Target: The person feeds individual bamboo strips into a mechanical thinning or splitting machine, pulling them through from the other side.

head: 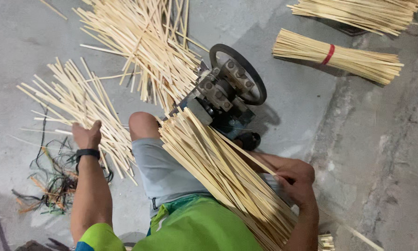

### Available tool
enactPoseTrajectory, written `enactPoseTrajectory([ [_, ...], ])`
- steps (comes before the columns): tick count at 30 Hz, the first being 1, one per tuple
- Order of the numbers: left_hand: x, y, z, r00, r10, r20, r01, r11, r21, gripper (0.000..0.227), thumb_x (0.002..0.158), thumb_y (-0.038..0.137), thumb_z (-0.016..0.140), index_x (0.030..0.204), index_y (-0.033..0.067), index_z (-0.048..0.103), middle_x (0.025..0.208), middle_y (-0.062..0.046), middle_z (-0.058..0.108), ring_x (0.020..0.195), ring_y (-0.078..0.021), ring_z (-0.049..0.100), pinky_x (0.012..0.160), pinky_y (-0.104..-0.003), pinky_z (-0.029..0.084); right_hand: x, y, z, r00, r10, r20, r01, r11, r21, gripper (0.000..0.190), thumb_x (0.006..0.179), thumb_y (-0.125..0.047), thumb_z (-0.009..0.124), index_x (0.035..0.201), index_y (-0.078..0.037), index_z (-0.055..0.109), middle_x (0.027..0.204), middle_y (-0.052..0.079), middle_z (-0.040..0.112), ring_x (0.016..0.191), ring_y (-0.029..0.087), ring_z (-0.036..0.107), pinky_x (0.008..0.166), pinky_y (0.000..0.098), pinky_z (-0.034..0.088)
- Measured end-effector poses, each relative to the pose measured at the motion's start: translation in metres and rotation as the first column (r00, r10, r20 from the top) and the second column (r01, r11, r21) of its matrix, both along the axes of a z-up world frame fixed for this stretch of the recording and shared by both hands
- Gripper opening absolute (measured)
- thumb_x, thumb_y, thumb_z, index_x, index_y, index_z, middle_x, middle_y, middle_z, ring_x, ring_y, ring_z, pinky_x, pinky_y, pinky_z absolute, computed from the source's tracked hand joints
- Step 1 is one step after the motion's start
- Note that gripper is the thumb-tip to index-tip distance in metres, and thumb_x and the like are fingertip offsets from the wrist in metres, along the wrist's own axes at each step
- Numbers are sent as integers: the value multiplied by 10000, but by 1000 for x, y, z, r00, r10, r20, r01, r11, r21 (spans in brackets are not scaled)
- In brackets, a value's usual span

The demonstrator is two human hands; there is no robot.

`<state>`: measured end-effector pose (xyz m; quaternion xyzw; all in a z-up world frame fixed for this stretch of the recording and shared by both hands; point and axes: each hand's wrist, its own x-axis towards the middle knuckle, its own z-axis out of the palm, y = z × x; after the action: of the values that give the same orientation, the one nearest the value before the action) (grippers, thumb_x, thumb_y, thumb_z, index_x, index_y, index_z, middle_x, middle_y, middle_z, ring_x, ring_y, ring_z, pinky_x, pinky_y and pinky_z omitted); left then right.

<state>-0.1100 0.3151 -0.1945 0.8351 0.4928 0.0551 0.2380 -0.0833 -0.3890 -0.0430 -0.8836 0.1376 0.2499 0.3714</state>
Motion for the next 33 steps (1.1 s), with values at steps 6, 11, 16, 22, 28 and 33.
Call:
enactPoseTrajectory([
  [6, 98, -55, 23, 873, -222, 434, 344, 912, -225, 633, 928, 299, 811, 1394, -57, 572, 1334, -282, 636, 1103, -306, 696, 884, -395, 589, -20, -29, 12, 939, -160, 304, 190, 979, -73, 263, 855, -264, 814, 1017, -58, 798, 890, 110, 790, 754, 178, 697, 668, 334, 547],
  [11, 176, -137, 96, 715, -393, 578, 549, 827, -116, 398, 1003, 284, 729, 1283, 3, 700, 1159, -185, 752, 1024, -259, 746, 897, -370, 600, 1, 23, 13, 830, 59, 555, 27, 989, -145, 202, 902, -227, 794, 1011, -56, 786, 901, 116, 773, 808, 220, 736, 772, 333, 567],
  [16, 231, -206, 129, 746, -311, 589, 626, 628, -461, 454, 961, 301, 698, 1315, 25, 629, 1110, -128, 749, 887, -166, 745, 675, -295, 632, 20, 62, 17, 789, 195, 583, -60, 968, -243, 227, 954, -230, 738, 1044, -27, 779, 945, 152, 760, 824, 306, 724, 751, 377, 555],
  [22, 262, -241, 121, 751, -85, 655, 620, 432, -655, 384, 972, 191, 682, 1278, -30, 607, 960, -140, 786, 735, -157, 722, 617, -279, 567, 21, 62, 13, 862, 106, 496, 0, 978, -209, 248, 945, -271, 741, 1030, -43, 793, 863, 162, 744, 737, 278, 707, 651, 386, 536],
  [28, 269, -233, 108, 746, 116, 656, 580, 370, -725, 268, 1017, 127, 633, 1213, -53, 666, 939, -134, 773, 750, -157, 732, 651, -312, 623, 11, 64, -6, 876, -4, 482, 31, 998, -50, 254, 956, -246, 710, 1041, -17, 781, 787, 121, 754, 607, 177, 691, 545, 341, 528],
  [33, 269, -221, 121, 751, 74, 656, 584, 389, -712, 278, 993, 98, 646, 1229, -48, 634, 951, -132, 784, 763, -165, 750, 669, -318, 646, 6, 76, -17, 942, 41, 332, -60, 997, 47, 229, 946, -176, 721, 1018, 36, 773, 709, 146, 751, 583, 172, 631, 549, 330, 517],
])
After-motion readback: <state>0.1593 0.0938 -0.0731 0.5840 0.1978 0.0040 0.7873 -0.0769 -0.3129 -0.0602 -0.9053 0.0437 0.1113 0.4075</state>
